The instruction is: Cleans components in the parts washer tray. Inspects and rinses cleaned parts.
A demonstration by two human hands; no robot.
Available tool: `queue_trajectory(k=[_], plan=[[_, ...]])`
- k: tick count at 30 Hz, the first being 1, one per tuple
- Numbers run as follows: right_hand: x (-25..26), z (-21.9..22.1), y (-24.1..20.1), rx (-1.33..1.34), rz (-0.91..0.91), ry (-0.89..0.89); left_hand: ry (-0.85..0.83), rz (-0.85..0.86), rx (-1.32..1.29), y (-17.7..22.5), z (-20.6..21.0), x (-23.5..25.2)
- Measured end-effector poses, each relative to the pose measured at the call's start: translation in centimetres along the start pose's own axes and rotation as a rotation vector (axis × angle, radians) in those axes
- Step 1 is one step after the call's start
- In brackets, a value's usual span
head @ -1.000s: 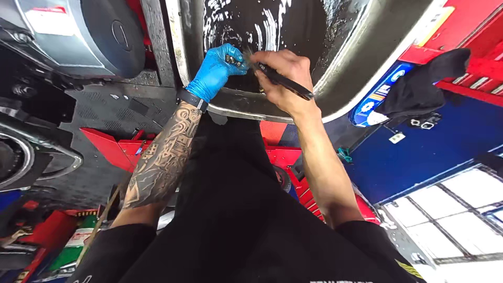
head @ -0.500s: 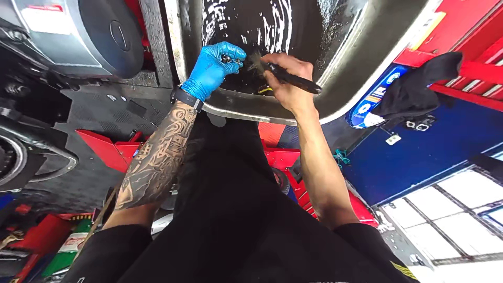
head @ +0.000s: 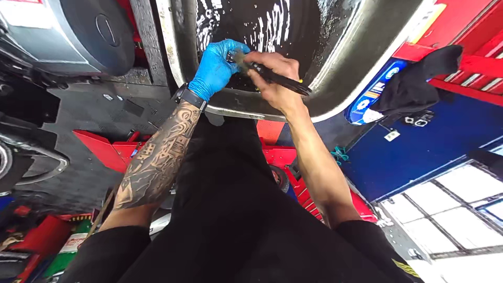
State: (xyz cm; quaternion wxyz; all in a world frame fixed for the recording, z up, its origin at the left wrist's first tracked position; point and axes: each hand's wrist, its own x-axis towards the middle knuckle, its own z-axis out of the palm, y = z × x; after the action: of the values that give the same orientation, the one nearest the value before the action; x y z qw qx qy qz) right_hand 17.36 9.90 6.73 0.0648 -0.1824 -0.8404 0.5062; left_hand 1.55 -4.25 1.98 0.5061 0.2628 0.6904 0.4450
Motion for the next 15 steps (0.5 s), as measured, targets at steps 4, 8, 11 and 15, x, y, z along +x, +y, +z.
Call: queue_trajectory(k=[4, 8, 11, 15], plan=[[-0.3, -1.1, 1.8, -0.179, 0.061, -0.072, -0.023, -0.059, 0.103, 0.3, -1.0, 0.4], [0.1, -0.5, 0.0, -0.022, -0.032, 0.025, -0.015, -0.012, 0.191, 0.4, -0.6, 0.5], [0.1, -0.1, 1.4, -0.069, -0.008, -0.067, -0.031, -0.062, 0.201, 1.0, -0.5, 0.7], [0.4, -1.0, 0.6, -0.234, 0.029, -0.081, -0.028, -0.146, 0.153, 0.7, -0.6, 0.2]])
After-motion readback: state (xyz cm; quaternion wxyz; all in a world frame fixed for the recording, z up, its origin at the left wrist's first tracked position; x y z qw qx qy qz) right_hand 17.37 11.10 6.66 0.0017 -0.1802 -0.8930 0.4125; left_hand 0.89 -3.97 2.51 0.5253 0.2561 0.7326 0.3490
